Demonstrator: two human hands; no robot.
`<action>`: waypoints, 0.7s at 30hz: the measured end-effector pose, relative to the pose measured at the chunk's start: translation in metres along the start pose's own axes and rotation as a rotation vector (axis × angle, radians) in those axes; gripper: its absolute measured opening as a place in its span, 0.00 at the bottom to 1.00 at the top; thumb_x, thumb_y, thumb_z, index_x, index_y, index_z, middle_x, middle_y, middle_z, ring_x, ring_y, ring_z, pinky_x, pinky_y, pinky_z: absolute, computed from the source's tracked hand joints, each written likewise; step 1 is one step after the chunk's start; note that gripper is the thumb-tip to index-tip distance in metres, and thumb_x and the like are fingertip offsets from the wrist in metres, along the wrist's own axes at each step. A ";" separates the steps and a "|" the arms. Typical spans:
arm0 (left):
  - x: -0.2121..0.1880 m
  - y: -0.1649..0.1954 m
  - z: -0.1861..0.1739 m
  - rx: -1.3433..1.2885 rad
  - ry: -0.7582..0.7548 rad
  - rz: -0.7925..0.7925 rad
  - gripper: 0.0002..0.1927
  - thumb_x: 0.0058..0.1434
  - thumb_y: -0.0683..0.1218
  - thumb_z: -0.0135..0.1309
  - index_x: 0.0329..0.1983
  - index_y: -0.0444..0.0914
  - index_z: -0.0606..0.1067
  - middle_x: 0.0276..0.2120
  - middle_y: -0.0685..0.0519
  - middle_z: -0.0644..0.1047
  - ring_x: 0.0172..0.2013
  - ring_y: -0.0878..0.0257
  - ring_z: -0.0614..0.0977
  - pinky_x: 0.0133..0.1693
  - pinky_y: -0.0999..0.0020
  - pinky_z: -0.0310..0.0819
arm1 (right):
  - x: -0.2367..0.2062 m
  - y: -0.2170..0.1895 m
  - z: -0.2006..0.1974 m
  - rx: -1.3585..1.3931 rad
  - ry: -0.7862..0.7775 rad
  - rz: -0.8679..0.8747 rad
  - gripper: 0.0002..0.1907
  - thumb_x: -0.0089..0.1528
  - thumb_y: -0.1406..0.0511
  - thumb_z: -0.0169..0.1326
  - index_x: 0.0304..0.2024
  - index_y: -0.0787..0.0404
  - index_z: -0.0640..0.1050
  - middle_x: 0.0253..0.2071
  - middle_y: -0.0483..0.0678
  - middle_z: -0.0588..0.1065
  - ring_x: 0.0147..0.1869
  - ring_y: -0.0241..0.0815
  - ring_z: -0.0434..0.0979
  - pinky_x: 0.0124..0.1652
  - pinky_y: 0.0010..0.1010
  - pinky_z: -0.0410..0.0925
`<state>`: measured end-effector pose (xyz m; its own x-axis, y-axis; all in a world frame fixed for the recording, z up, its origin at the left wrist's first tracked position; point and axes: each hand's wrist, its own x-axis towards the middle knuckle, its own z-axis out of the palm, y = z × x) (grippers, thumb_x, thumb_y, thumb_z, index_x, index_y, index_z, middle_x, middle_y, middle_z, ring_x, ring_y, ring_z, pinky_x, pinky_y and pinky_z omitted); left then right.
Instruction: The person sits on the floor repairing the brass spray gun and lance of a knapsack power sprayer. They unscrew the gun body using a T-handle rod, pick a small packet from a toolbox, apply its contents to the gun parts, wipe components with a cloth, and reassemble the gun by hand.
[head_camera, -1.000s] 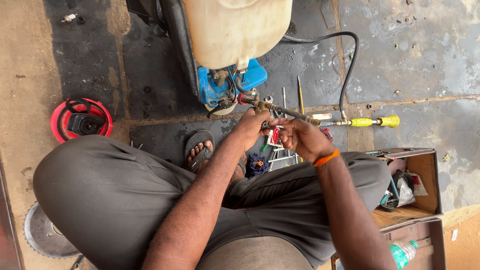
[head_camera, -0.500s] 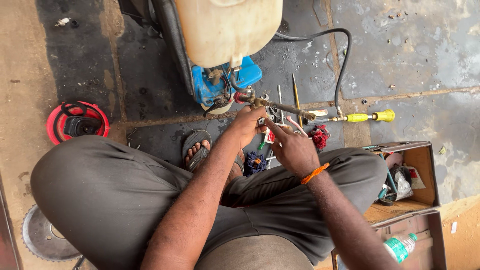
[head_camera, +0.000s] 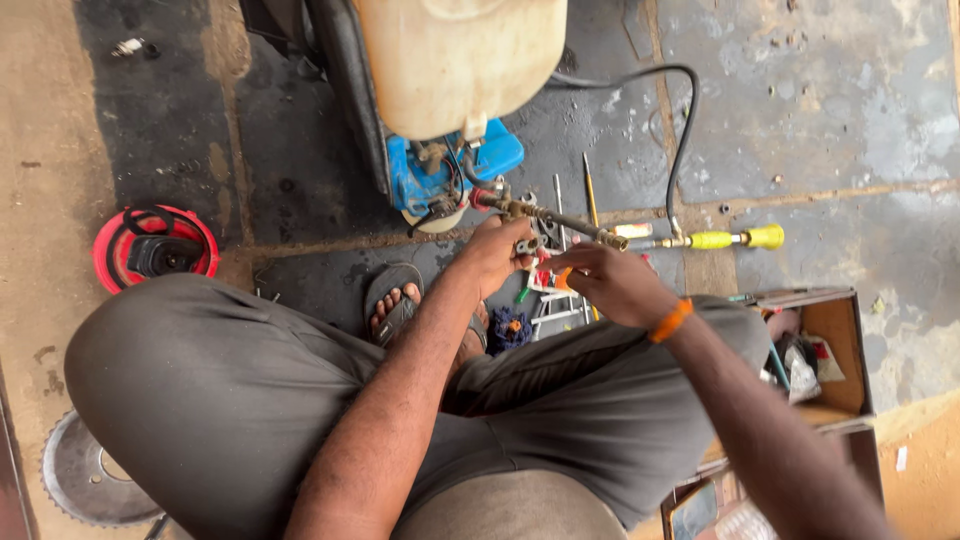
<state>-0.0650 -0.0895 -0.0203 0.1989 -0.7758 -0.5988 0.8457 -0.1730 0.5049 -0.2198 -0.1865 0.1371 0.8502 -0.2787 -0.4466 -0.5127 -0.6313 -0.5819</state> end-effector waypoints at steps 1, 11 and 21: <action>0.000 0.002 0.000 -0.010 -0.019 -0.004 0.11 0.61 0.46 0.55 0.42 0.40 0.69 0.38 0.52 0.74 0.38 0.60 0.78 0.37 0.61 0.73 | -0.001 0.003 0.002 0.181 0.048 -0.012 0.22 0.63 0.69 0.52 0.60 0.52 0.78 0.52 0.46 0.78 0.49 0.41 0.80 0.50 0.33 0.72; -0.008 0.003 -0.006 -0.072 -0.162 0.014 0.09 0.63 0.43 0.54 0.44 0.35 0.71 0.39 0.48 0.76 0.38 0.57 0.82 0.41 0.61 0.76 | 0.010 0.010 0.048 1.026 0.157 0.108 0.31 0.62 0.73 0.46 0.71 0.61 0.69 0.42 0.45 0.76 0.43 0.33 0.74 0.46 0.26 0.70; -0.015 0.011 0.001 -0.102 -0.098 -0.006 0.11 0.59 0.42 0.55 0.44 0.37 0.71 0.41 0.52 0.75 0.40 0.59 0.78 0.43 0.59 0.76 | 0.001 0.005 0.055 0.568 0.297 0.054 0.25 0.63 0.75 0.47 0.63 0.67 0.79 0.44 0.49 0.78 0.44 0.37 0.78 0.70 0.25 0.57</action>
<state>-0.0586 -0.0803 -0.0052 0.1483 -0.8313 -0.5356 0.8935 -0.1195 0.4329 -0.2281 -0.1501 0.0970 0.7768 -0.5392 -0.3254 -0.4698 -0.1521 -0.8695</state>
